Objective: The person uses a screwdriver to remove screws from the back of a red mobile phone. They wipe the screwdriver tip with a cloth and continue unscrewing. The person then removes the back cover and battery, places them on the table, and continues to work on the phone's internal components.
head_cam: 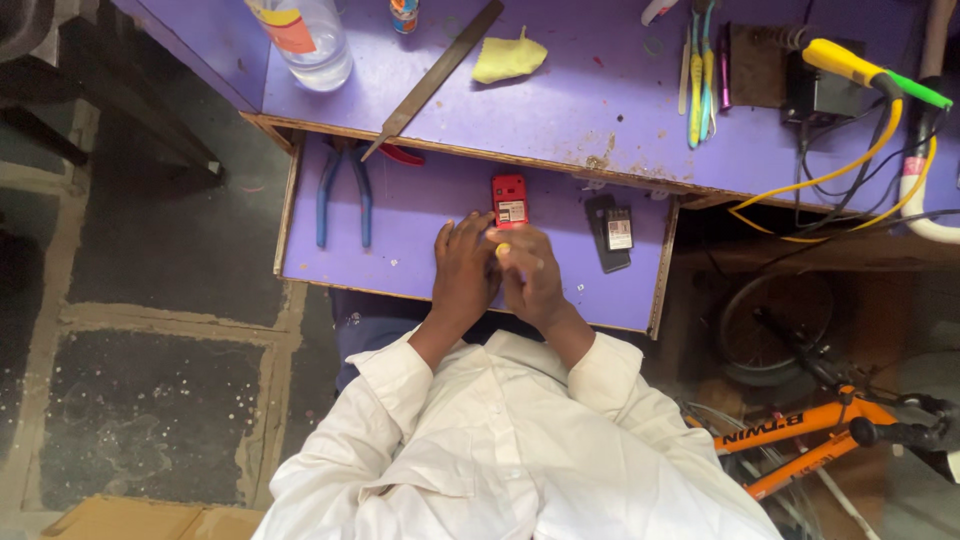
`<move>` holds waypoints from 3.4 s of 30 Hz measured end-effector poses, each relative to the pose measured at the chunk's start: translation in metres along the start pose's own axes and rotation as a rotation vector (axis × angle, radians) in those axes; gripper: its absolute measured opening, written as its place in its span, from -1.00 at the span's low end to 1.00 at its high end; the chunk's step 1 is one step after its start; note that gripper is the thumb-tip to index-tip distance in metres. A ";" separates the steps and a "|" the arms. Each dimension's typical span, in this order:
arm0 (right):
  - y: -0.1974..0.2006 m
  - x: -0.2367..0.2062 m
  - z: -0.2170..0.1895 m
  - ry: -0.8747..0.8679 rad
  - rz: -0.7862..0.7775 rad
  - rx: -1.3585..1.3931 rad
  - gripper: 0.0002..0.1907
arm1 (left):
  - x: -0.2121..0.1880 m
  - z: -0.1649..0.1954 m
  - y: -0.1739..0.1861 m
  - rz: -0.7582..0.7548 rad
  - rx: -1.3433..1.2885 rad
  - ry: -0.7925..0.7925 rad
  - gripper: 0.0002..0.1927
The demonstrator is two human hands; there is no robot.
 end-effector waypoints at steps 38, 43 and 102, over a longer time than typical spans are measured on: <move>0.004 -0.029 0.013 -0.121 -0.032 -0.003 -0.71 | -0.001 0.003 0.004 0.020 -0.011 0.004 -0.70; 0.007 -0.033 0.008 -0.027 0.024 -0.137 -0.61 | -0.001 0.003 0.003 0.023 0.023 -0.013 -0.72; 0.052 -0.068 0.040 -0.284 0.309 0.067 -0.68 | -0.007 0.000 -0.034 0.066 -0.028 0.044 -0.33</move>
Point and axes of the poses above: each hand's wrist, its own x-axis towards the middle knuckle, its own y-axis out of the back of the hand, z = x × y, the point moved 5 cm from there along x, towards the middle knuckle, and after that the axes turned 6 degrees about x, right-handed, at the moved point
